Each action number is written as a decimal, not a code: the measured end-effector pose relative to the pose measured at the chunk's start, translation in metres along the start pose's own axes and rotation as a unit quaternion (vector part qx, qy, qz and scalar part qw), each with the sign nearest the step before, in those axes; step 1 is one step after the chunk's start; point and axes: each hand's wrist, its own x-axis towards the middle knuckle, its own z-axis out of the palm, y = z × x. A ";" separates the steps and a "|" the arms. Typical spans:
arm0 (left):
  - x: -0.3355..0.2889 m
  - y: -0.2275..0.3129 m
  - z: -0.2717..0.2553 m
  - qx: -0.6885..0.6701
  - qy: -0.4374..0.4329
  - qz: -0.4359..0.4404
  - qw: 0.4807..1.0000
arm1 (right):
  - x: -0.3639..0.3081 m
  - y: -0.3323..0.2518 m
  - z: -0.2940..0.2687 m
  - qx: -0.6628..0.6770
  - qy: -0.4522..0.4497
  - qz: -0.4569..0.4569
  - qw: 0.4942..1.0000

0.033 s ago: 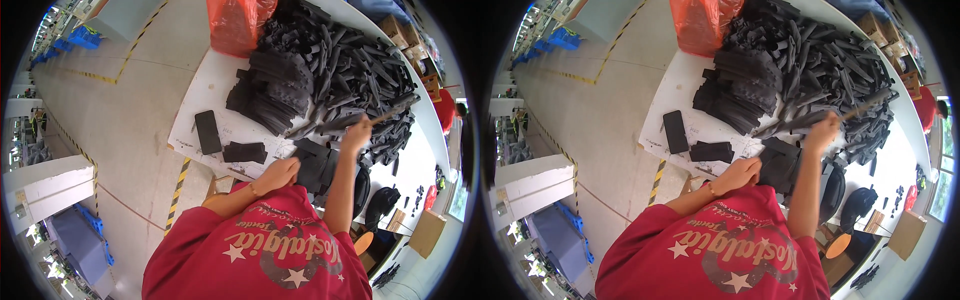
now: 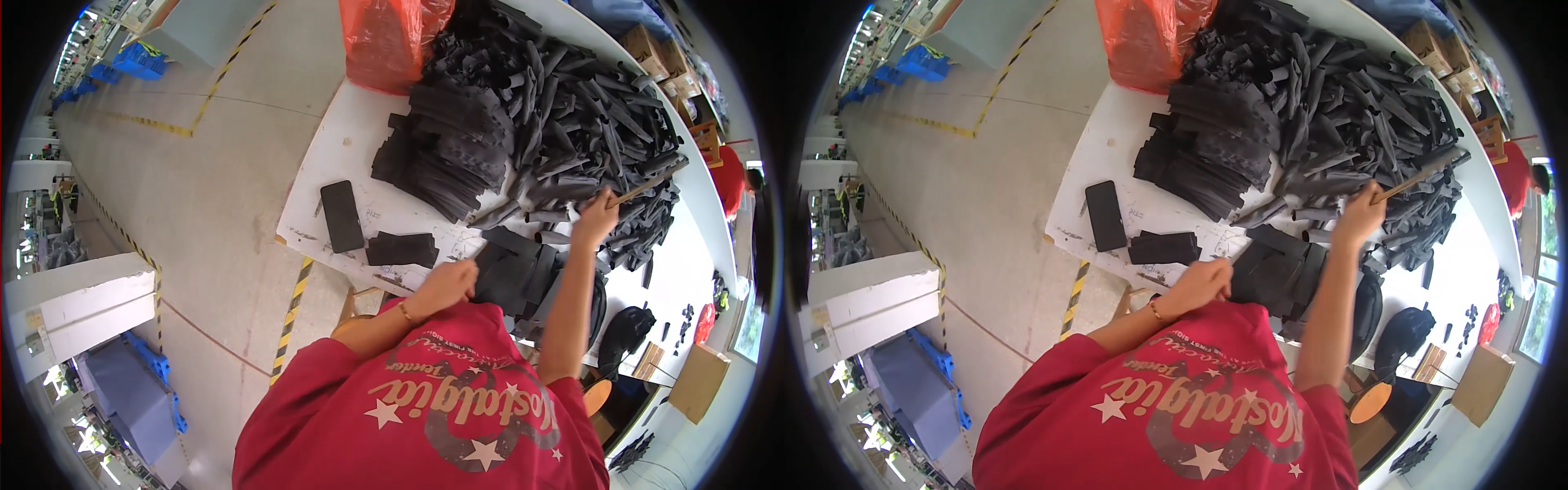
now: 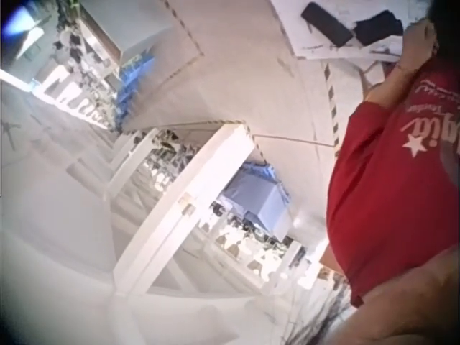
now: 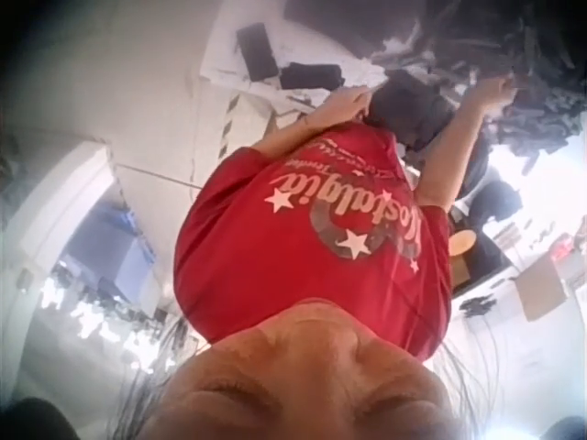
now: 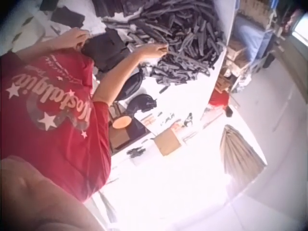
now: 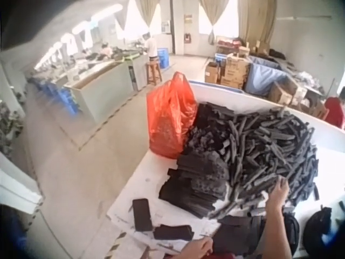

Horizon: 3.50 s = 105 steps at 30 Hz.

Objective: Cleaning or inspecting black foam components using a wooden stick in a manufacturing setting.

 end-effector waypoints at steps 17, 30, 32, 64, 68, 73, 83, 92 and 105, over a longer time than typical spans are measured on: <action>0.026 -0.083 -0.084 0.164 0.115 0.063 0.978 | -0.090 0.061 -0.070 -0.286 -0.472 -0.330 0.766; 0.027 0.017 -0.051 0.032 0.510 0.219 0.832 | -0.156 0.067 0.003 -0.082 -0.490 -0.024 0.867; 0.027 -0.010 -0.050 -0.407 0.377 0.003 0.832 | -0.170 0.067 0.007 -0.044 -0.510 -0.040 0.858; 0.083 -0.010 -0.040 -0.710 0.338 -0.135 0.604 | -0.169 0.016 -0.014 -0.029 -0.392 -0.264 0.881; 0.072 -0.004 -0.052 -0.550 0.232 -0.134 0.791 | -0.154 0.013 0.000 0.089 -0.391 0.055 0.915; 0.052 0.044 -0.059 -0.209 -0.198 -0.039 0.957 | -0.129 0.021 0.005 0.023 -0.446 -0.002 0.895; -0.009 0.011 -0.004 -0.278 -0.130 -0.089 0.948 | -0.003 0.018 -0.023 -0.004 -0.082 0.027 0.996; 0.015 -0.124 -0.053 0.288 0.164 0.070 0.941 | -0.068 0.056 -0.061 -0.234 -0.375 -0.113 0.890; 0.030 -0.071 -0.087 0.147 0.104 0.107 0.978 | -0.112 0.065 -0.059 -0.304 -0.452 -0.377 0.749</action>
